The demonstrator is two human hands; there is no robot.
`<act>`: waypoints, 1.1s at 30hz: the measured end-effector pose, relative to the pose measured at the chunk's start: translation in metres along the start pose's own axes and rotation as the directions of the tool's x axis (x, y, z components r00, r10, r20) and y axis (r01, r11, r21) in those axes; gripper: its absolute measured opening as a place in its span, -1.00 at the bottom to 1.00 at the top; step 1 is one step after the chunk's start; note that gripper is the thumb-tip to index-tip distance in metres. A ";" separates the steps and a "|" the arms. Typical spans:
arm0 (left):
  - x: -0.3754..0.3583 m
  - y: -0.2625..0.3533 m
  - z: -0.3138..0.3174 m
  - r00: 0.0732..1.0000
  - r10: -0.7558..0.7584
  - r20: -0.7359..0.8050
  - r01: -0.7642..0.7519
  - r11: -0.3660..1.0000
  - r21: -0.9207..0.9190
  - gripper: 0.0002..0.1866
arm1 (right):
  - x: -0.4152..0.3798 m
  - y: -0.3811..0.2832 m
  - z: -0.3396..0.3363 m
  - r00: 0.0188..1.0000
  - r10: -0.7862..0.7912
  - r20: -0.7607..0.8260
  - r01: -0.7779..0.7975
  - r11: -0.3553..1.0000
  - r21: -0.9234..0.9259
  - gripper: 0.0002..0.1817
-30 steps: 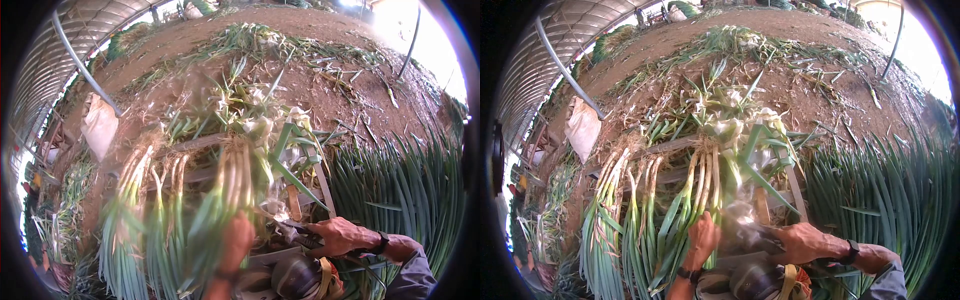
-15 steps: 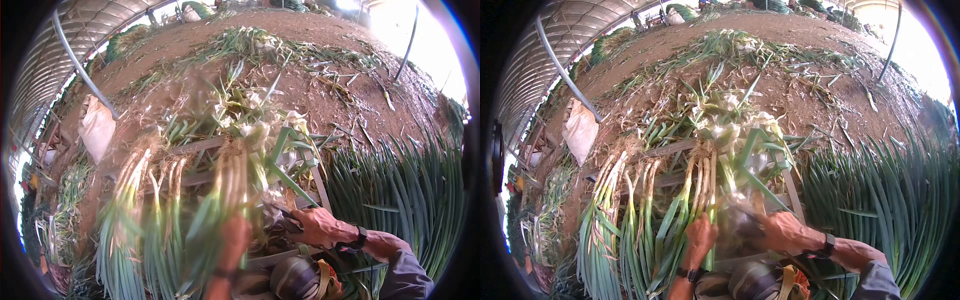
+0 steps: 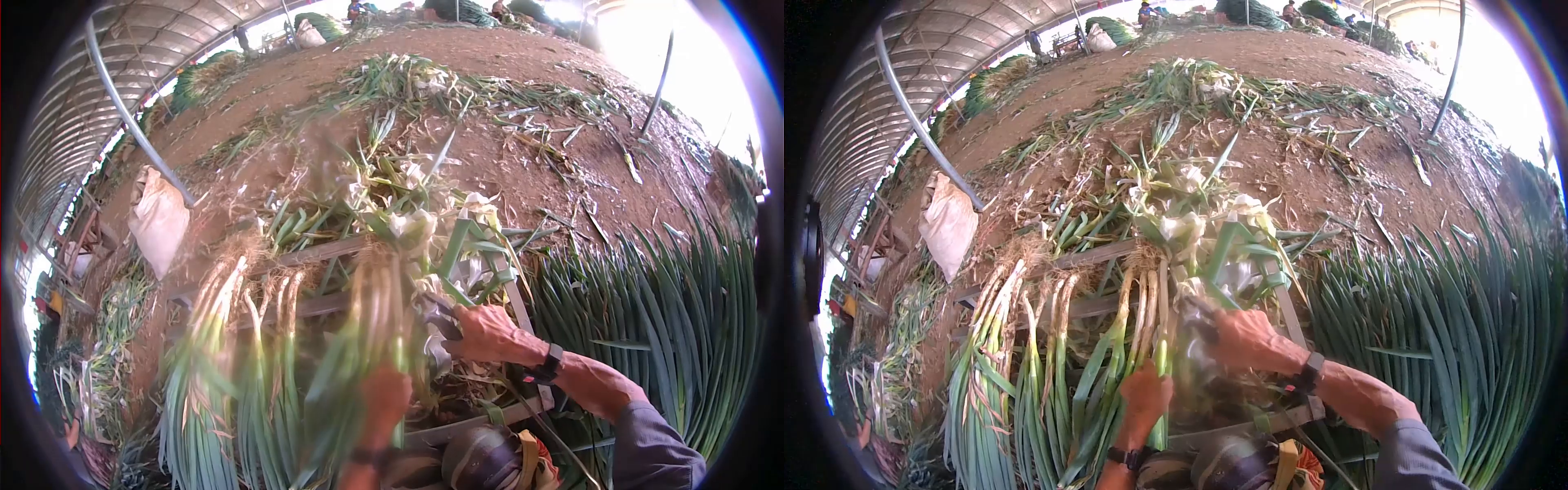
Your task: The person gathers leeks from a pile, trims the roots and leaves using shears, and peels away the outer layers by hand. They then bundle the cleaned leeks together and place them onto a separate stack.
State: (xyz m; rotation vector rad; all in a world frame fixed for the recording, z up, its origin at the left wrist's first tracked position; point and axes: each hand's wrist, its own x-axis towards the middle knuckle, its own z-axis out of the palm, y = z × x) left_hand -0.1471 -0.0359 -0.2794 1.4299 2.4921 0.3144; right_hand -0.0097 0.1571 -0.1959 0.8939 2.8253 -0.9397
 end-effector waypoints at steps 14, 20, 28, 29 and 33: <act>0.025 -0.027 0.041 0.977 -0.192 -0.096 0.133 0.892 -0.433 -0.39 | -0.109 0.034 -0.014 0.918 -0.197 0.343 0.166 0.979 0.117 -0.28; 0.018 -0.033 0.040 0.988 -0.112 -0.109 0.061 0.919 -0.388 -0.34 | -0.086 0.028 0.006 0.972 -0.157 0.176 0.167 0.985 -0.043 -0.30; -0.001 -0.026 0.039 0.994 0.043 -0.102 -0.061 0.980 -0.187 -0.46 | -0.057 0.013 0.000 0.991 -0.102 0.087 0.104 0.994 -0.016 -0.31; -0.009 -0.021 0.028 1.000 -0.008 0.002 0.009 0.987 -0.160 -0.50 | -0.059 0.013 -0.001 0.988 -0.117 0.104 0.118 0.993 0.000 -0.30; -0.040 -0.025 0.011 0.956 -0.001 -0.293 -0.065 0.974 -0.217 -0.75 | -0.073 0.014 -0.005 0.954 -0.163 0.252 0.152 0.986 0.063 -0.31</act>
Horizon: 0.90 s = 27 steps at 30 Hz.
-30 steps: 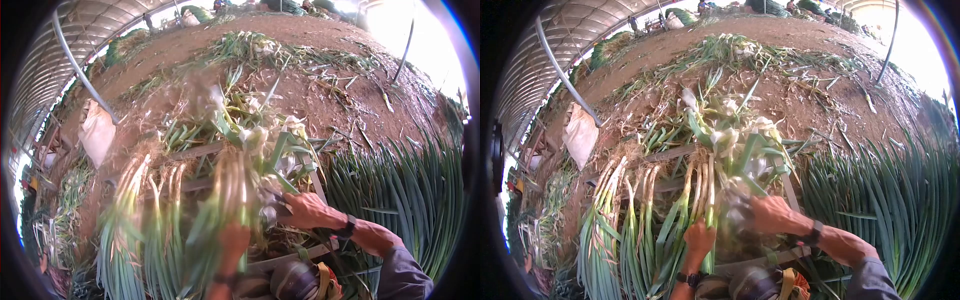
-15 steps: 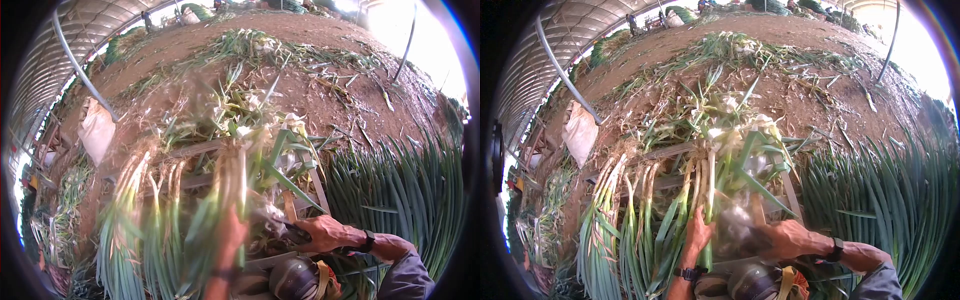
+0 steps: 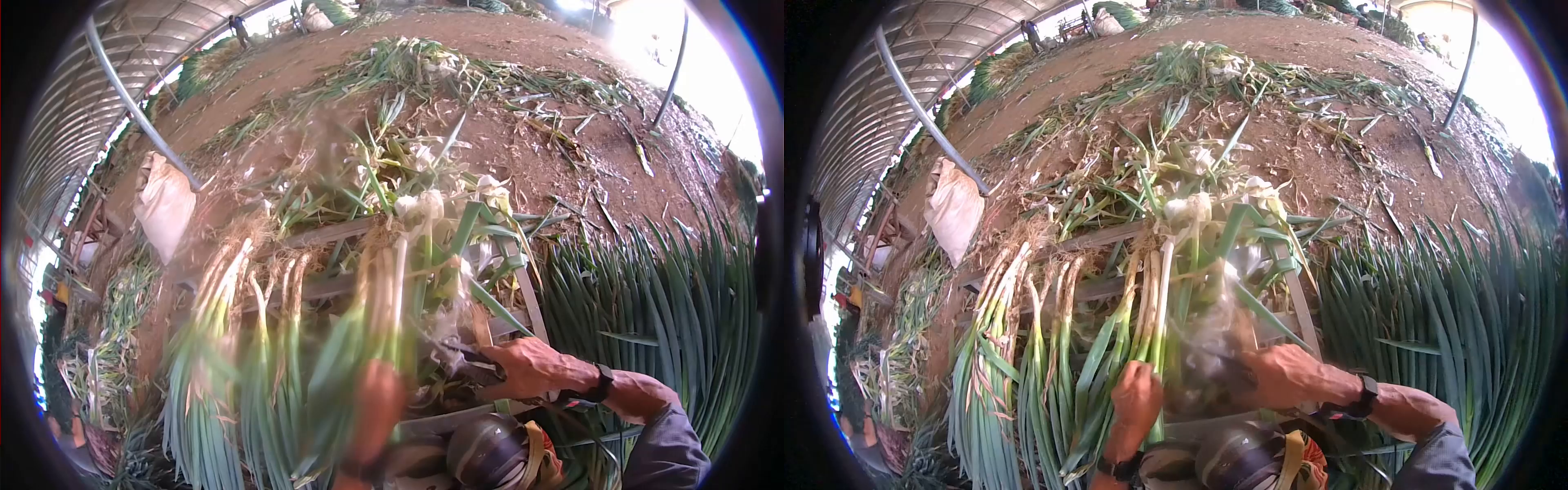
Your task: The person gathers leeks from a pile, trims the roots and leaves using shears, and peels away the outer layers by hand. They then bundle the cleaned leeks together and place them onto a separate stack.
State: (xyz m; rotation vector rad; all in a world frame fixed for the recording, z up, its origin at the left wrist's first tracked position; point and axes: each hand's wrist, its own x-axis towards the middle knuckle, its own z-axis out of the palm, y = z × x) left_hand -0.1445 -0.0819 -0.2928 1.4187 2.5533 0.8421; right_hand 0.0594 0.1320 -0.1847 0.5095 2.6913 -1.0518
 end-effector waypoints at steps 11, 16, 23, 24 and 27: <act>-0.006 -0.024 0.010 0.981 -0.179 -0.074 0.191 0.949 0.251 -0.71 | 0.002 -0.011 0.003 0.978 -0.086 0.189 0.098 0.994 -0.057 -0.37; 0.007 -0.023 0.001 0.966 -0.241 0.089 0.206 0.935 0.289 -0.73 | 0.005 -0.016 0.001 0.971 -0.122 0.207 0.130 0.991 -0.024 -0.40; 0.011 -0.030 0.005 0.979 -0.203 0.037 0.186 0.945 0.270 -0.80 | 0.004 -0.014 -0.008 0.962 -0.190 0.195 0.199 0.980 -0.025 -0.41; 0.011 -0.030 0.004 0.980 -0.199 0.032 0.183 0.945 0.273 -0.81 | 0.005 -0.015 -0.008 0.961 -0.185 0.205 0.196 0.980 -0.032 -0.41; 0.011 -0.031 0.005 0.983 -0.181 0.017 0.169 0.946 0.275 -0.85 | 0.006 -0.016 -0.007 0.960 -0.174 0.219 0.190 0.981 -0.050 -0.40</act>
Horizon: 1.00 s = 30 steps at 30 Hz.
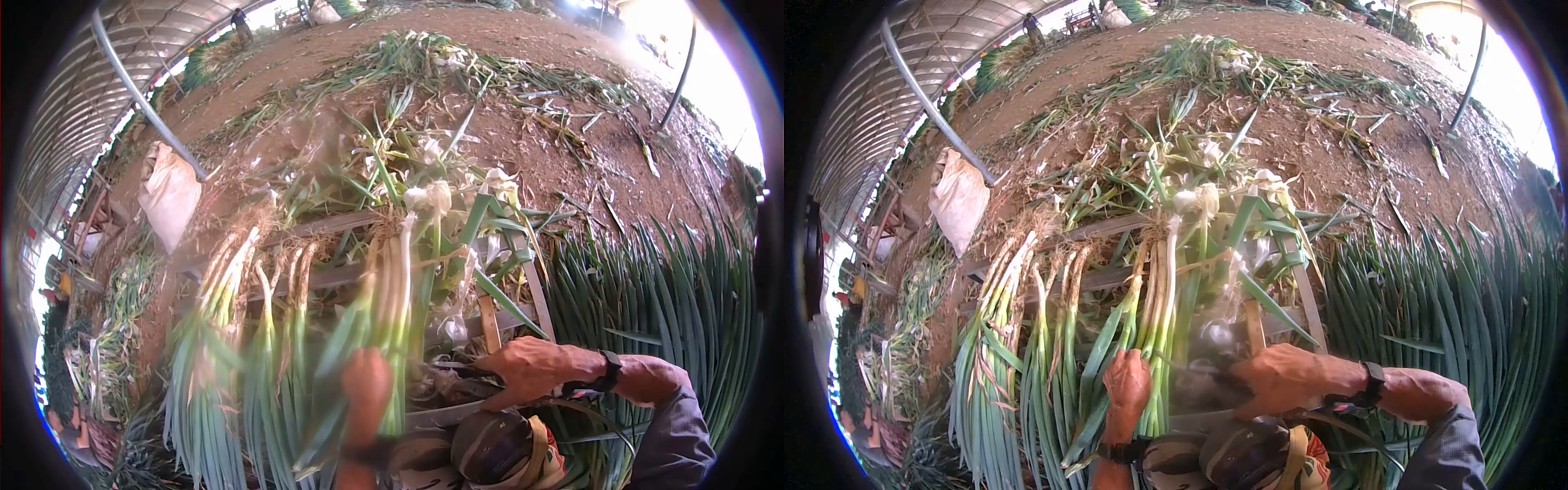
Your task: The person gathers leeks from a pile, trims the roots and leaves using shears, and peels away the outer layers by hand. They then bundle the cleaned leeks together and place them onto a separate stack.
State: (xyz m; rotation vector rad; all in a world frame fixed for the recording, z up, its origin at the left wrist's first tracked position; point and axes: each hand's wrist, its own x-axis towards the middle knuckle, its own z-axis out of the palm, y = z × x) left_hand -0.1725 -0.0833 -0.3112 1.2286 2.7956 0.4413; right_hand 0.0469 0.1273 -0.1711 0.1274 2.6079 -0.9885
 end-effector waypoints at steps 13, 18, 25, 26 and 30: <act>-0.004 0.015 -0.009 0.960 -0.151 0.238 0.193 0.967 -0.166 -0.50 | -0.002 -0.002 -0.009 0.999 0.033 0.031 -0.032 0.999 -0.026 -0.37; -0.002 0.016 0.000 0.972 -0.133 0.194 0.177 0.957 -0.231 -0.48 | 0.006 0.005 -0.003 0.993 0.060 -0.103 -0.068 0.995 -0.074 -0.37; -0.005 0.012 0.001 0.967 -0.123 0.224 0.174 0.959 -0.222 -0.50 | 0.009 0.003 0.003 0.985 0.077 -0.155 -0.078 0.997 -0.001 -0.34; -0.005 0.012 0.000 0.970 -0.121 0.211 0.172 0.955 -0.241 -0.50 | 0.009 0.002 0.003 0.984 0.076 -0.158 -0.077 0.997 0.003 -0.34; -0.001 0.001 0.011 0.991 -0.086 0.106 0.118 0.932 -0.343 -0.51 | 0.006 0.004 0.003 0.985 0.085 -0.149 -0.083 0.996 0.019 -0.26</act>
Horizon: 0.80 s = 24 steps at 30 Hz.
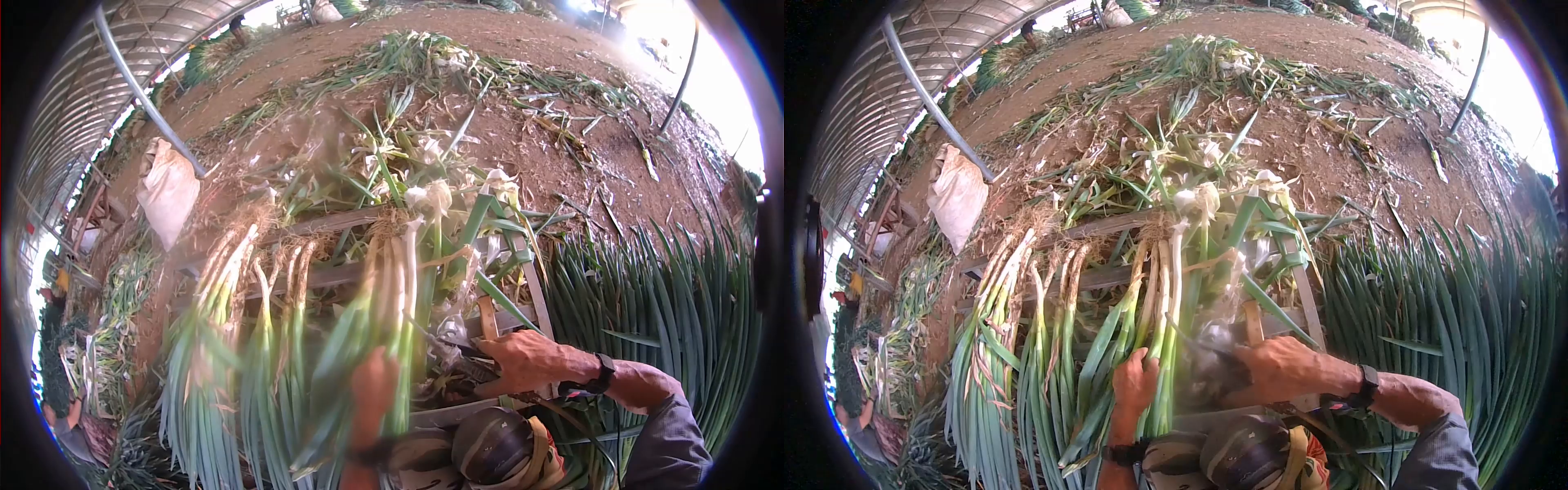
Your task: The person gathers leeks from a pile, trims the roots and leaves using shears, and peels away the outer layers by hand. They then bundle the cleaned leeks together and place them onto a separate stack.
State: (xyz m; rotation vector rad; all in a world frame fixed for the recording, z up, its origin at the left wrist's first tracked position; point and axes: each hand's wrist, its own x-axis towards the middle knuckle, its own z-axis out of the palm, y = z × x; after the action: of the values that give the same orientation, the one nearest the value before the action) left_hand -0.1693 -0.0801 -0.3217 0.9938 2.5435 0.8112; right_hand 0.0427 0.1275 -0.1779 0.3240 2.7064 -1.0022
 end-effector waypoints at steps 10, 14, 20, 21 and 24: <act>0.014 -0.005 -0.018 0.997 -0.057 0.055 0.072 0.945 -0.318 -0.60 | -0.004 0.002 0.001 0.998 0.061 0.017 -0.061 0.998 0.028 -0.17; 0.016 -0.012 -0.016 1.000 -0.003 0.028 0.010 0.967 -0.254 -0.63 | -0.008 0.006 0.006 0.999 0.048 0.009 -0.049 0.998 0.040 -0.24; 0.015 -0.004 -0.018 0.998 -0.029 0.061 0.042 0.977 -0.211 -0.63 | -0.015 0.003 0.007 0.994 0.102 0.043 -0.106 0.991 0.086 -0.33; 0.015 -0.006 -0.017 0.999 -0.014 0.041 0.022 0.980 -0.197 -0.63 | -0.015 0.007 0.009 0.995 0.077 0.059 -0.082 0.993 0.081 -0.34; 0.014 -0.008 -0.013 1.000 0.014 0.006 -0.013 0.989 -0.151 -0.63 | -0.014 0.014 0.012 0.994 0.015 0.104 -0.022 0.998 0.065 -0.36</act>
State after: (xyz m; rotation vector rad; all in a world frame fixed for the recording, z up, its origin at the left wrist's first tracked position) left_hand -0.1898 -0.0801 -0.3176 0.9646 2.4300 0.9852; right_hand 0.0621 0.1281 -0.1909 0.3005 2.5776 -1.0745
